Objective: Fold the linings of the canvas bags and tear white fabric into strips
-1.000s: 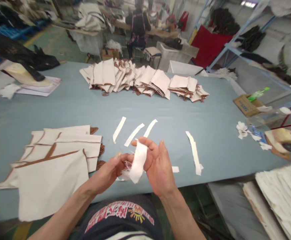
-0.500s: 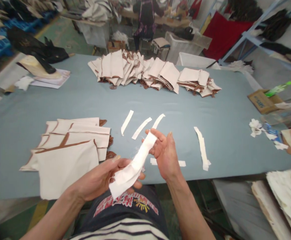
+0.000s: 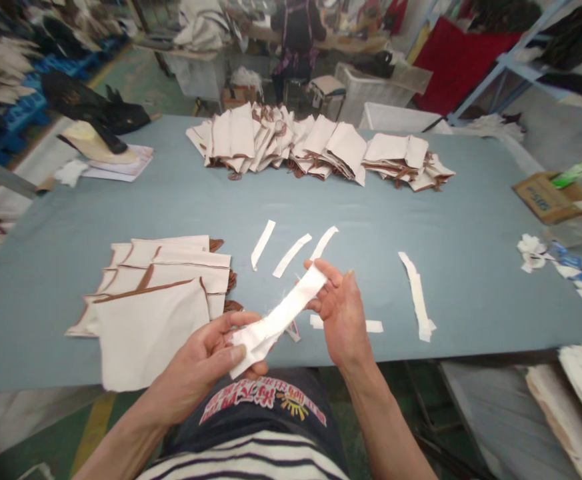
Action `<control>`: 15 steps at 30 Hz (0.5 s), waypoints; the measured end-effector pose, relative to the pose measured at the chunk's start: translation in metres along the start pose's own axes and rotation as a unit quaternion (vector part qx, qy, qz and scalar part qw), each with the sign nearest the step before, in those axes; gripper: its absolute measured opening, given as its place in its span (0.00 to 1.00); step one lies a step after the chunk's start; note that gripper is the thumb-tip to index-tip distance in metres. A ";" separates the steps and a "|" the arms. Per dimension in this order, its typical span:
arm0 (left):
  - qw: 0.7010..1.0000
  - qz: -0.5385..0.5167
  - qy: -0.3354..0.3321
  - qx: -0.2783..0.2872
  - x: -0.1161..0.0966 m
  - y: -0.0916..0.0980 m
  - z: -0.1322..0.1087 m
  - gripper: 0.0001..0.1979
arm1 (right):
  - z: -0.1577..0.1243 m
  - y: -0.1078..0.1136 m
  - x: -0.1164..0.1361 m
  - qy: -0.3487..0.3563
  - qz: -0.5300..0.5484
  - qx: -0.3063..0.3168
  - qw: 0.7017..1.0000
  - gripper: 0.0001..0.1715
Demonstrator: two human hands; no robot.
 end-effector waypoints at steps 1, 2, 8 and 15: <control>1.000 0.002 -0.008 -0.023 0.000 0.005 0.000 0.25 | -0.002 0.000 0.000 0.002 0.000 -0.003 1.000 0.35; 0.999 0.003 -0.019 -0.038 -0.001 0.009 -0.001 0.24 | -0.004 0.000 0.000 -0.001 -0.001 -0.003 1.000 0.35; 0.996 0.027 -0.079 0.006 -0.004 0.013 -0.014 0.24 | -0.016 -0.003 -0.008 -0.042 -0.001 0.017 0.999 0.37; 0.992 0.109 -0.069 -0.007 0.001 0.021 -0.018 0.30 | -0.022 -0.004 0.000 0.075 -0.087 0.003 0.993 0.27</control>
Point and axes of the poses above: each hand's wrist, its own z-axis towards the middle knuckle, its own y-axis out of the back of the hand, x = y × z, the point moved 9 cm from there along z, towards the middle knuckle, and after that the axes turned 12 degrees about -x, right-handed, at the moved point
